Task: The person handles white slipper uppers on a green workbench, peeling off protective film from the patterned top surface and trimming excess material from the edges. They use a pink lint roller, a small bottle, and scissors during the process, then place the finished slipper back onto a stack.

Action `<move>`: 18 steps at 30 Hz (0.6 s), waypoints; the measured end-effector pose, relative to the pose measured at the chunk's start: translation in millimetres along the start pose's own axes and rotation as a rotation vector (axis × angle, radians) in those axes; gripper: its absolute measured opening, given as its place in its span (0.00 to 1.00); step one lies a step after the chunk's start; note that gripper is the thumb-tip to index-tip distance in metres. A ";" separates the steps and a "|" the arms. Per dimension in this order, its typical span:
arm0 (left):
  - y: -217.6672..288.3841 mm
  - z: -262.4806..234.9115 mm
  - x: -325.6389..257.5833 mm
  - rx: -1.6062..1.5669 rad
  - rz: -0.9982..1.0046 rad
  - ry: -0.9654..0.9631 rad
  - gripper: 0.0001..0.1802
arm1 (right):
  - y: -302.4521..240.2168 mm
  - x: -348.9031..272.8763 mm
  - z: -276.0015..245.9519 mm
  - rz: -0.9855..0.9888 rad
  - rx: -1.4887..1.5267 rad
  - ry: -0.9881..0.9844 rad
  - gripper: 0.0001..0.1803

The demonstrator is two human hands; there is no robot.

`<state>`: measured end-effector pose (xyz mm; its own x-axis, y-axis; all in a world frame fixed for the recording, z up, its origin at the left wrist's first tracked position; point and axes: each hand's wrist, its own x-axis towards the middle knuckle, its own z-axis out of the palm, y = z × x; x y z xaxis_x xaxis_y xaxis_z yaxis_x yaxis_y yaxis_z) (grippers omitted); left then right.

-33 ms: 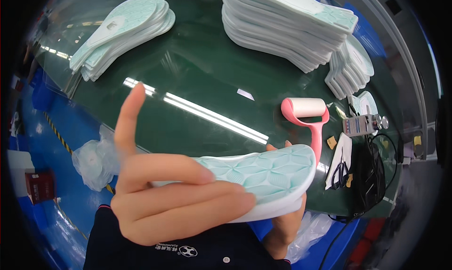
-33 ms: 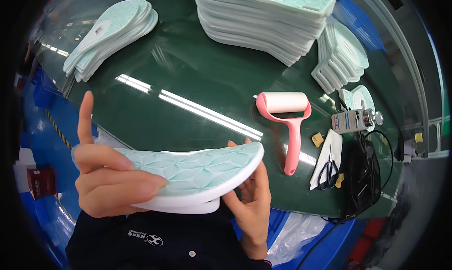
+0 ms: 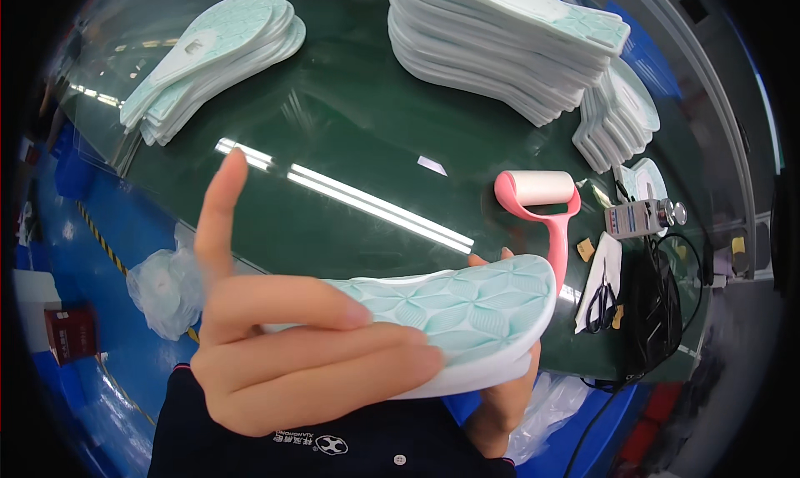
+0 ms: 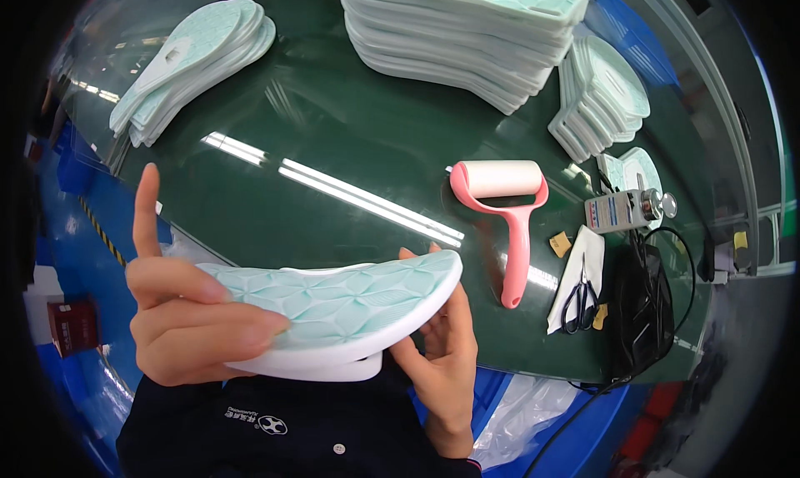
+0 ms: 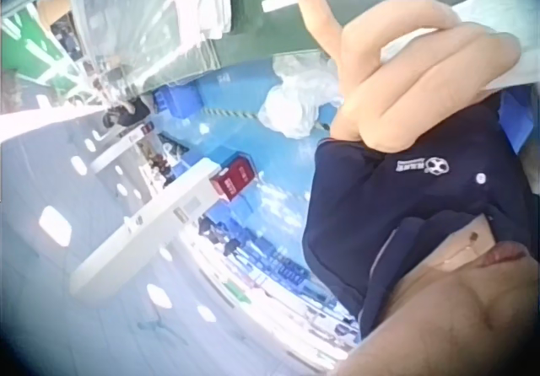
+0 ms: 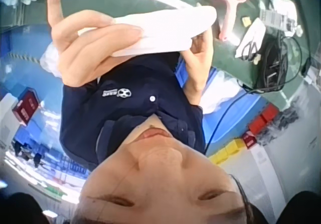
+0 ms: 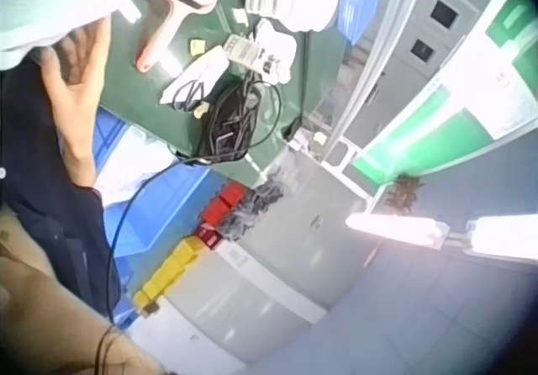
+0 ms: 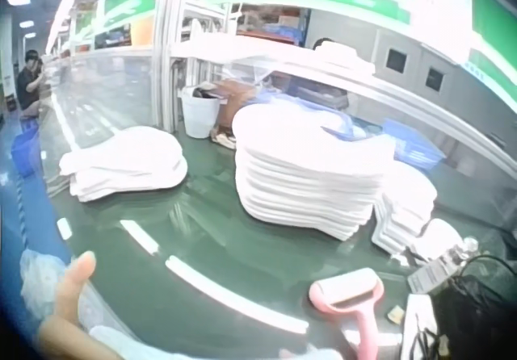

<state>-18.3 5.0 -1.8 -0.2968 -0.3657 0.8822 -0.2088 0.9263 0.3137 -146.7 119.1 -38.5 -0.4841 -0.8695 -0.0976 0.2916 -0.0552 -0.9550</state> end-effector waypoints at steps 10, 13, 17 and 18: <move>-14.0 -17.4 3.4 -0.208 -0.048 -0.300 0.22 | 15.6 0.3 -19.4 0.234 0.519 -0.399 0.42; -8.0 -13.7 5.2 -0.385 -0.255 -0.368 0.37 | 12.4 5.8 2.6 0.493 0.759 -0.457 0.46; -13.2 -3.4 25.0 -0.516 -0.558 -0.481 0.37 | 5.0 23.5 11.9 0.507 0.626 -0.303 0.45; -20.0 0.8 25.9 -0.498 -0.570 -0.467 0.36 | 10.9 28.6 1.8 0.543 0.746 -0.310 0.38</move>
<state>-22.6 -23.1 14.5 -0.6440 -0.6823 0.3459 -0.0438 0.4844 0.8738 -155.8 92.7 -51.2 0.0780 -0.9532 -0.2920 0.9107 0.1873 -0.3682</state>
